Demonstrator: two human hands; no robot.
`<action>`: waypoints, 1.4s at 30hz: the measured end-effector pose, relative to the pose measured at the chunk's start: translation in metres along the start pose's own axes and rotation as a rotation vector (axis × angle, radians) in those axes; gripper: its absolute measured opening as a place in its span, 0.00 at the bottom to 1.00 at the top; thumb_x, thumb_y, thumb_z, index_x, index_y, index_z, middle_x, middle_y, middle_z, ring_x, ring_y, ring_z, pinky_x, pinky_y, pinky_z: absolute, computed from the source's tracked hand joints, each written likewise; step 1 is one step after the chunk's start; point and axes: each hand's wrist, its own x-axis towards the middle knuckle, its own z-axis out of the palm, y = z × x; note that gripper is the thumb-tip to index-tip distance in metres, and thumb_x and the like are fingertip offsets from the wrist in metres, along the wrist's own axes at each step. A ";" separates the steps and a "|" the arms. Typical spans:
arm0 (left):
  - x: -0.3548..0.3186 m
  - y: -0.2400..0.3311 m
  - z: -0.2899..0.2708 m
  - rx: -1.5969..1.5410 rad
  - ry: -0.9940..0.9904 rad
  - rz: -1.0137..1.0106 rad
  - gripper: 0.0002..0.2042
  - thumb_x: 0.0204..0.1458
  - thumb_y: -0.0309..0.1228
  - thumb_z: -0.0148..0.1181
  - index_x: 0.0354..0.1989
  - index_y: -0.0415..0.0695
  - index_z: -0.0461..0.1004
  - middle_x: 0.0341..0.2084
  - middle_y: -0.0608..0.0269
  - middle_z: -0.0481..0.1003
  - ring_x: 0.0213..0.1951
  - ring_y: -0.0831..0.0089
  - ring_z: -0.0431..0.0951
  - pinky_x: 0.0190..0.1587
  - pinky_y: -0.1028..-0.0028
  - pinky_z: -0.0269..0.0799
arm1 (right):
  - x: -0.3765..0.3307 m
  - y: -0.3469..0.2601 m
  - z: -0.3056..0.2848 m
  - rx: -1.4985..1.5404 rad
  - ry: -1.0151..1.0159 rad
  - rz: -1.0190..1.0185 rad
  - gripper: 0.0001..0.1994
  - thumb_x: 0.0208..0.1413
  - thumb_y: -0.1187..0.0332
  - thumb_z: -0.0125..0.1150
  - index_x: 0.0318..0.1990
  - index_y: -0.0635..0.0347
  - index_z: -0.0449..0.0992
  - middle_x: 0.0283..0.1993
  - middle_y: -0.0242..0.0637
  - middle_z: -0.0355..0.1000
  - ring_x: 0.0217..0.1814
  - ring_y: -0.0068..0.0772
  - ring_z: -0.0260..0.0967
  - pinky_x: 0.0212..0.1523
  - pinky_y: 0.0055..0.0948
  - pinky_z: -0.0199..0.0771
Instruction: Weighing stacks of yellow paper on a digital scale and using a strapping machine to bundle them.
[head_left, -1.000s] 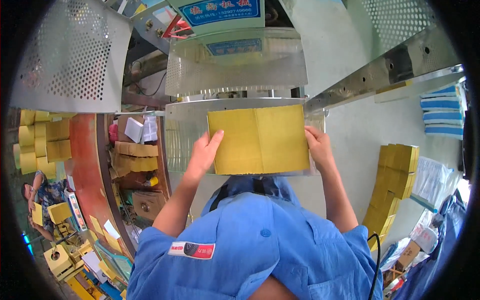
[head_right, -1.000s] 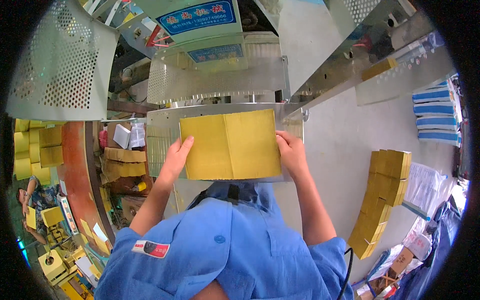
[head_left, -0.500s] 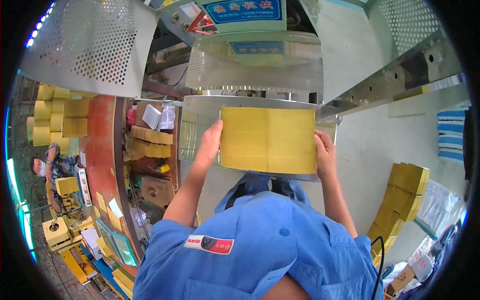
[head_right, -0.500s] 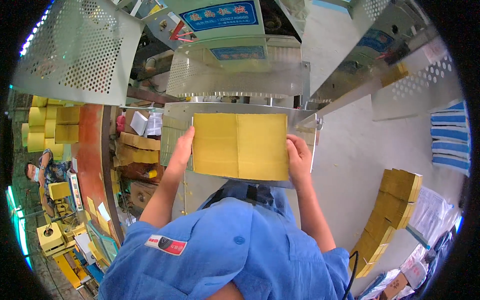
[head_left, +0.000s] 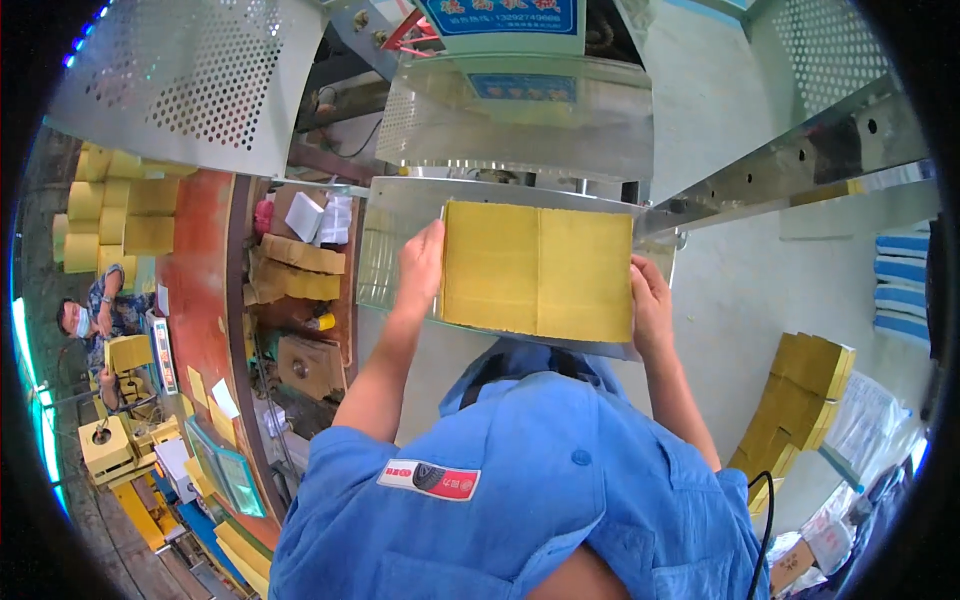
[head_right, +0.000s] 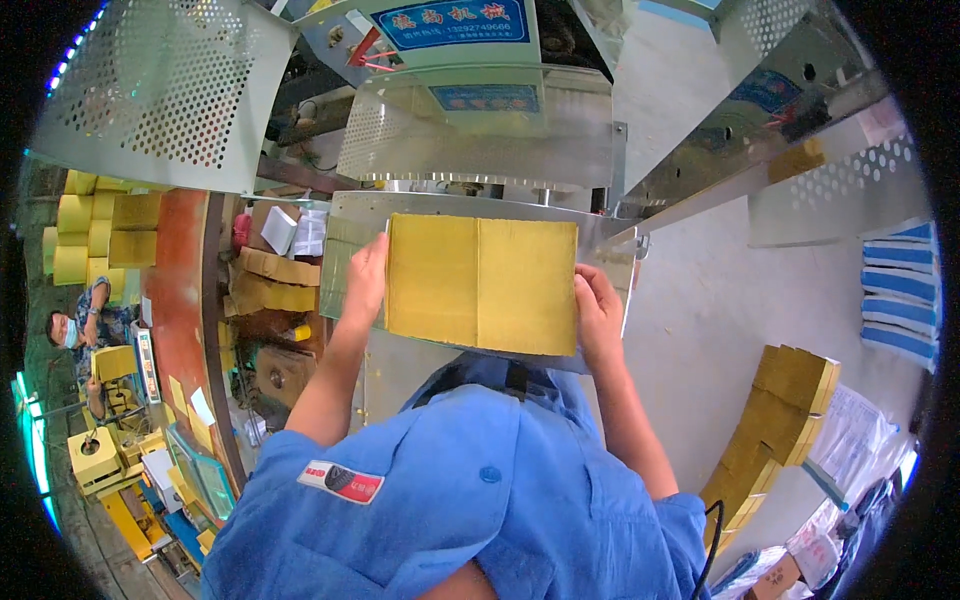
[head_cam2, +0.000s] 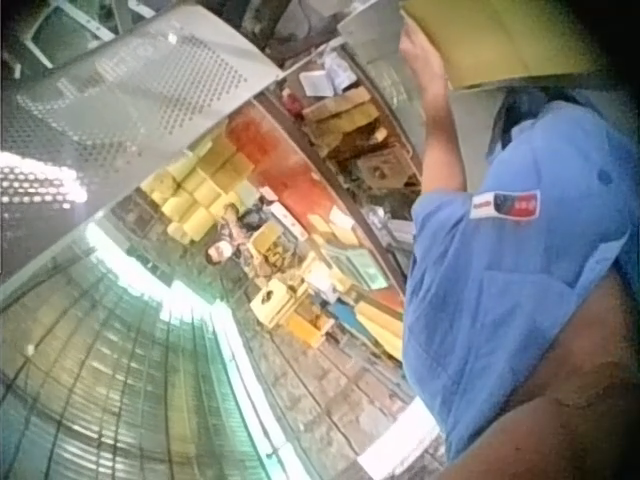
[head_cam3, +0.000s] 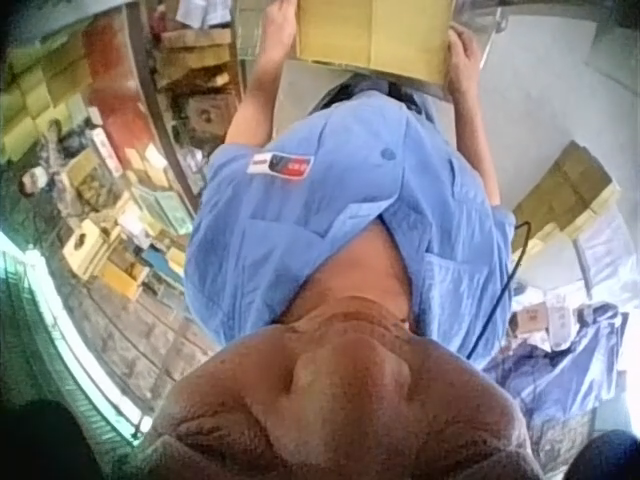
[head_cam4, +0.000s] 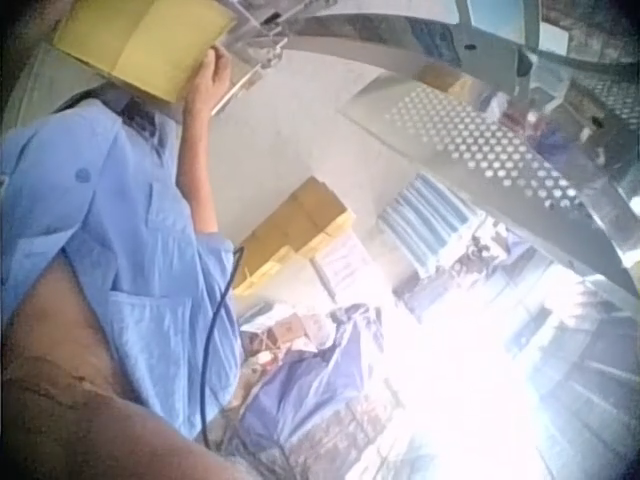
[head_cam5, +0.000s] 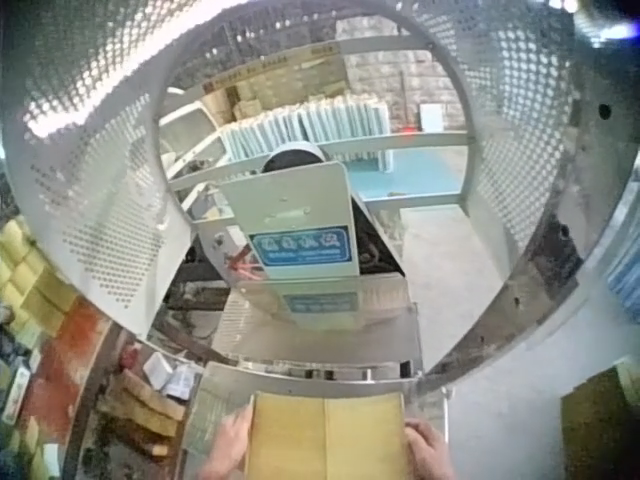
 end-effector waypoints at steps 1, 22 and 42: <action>0.002 0.000 0.001 0.071 0.022 0.026 0.23 0.65 0.44 0.48 0.46 0.31 0.76 0.38 0.50 0.81 0.40 0.67 0.79 0.46 0.67 0.72 | 0.000 0.000 0.002 0.018 0.023 0.016 0.13 0.64 0.68 0.50 0.49 0.67 0.75 0.43 0.33 0.75 0.45 0.22 0.70 0.49 0.23 0.68; -0.004 -0.021 0.015 -0.479 -0.243 -0.094 0.25 0.68 0.49 0.40 0.58 0.41 0.69 0.49 0.62 0.73 0.50 0.75 0.73 0.50 0.74 0.69 | -0.001 0.010 0.018 0.223 0.101 -0.088 0.19 0.66 0.69 0.47 0.62 0.64 0.69 0.60 0.39 0.70 0.62 0.28 0.65 0.62 0.27 0.63; 0.094 0.022 0.070 -0.877 -0.485 -0.128 0.29 0.63 0.53 0.48 0.62 0.42 0.66 0.55 0.63 0.71 0.56 0.71 0.71 0.58 0.70 0.66 | 0.089 -0.034 0.042 0.277 -0.072 -0.172 0.30 0.66 0.57 0.43 0.71 0.62 0.52 0.69 0.40 0.58 0.70 0.33 0.55 0.68 0.31 0.55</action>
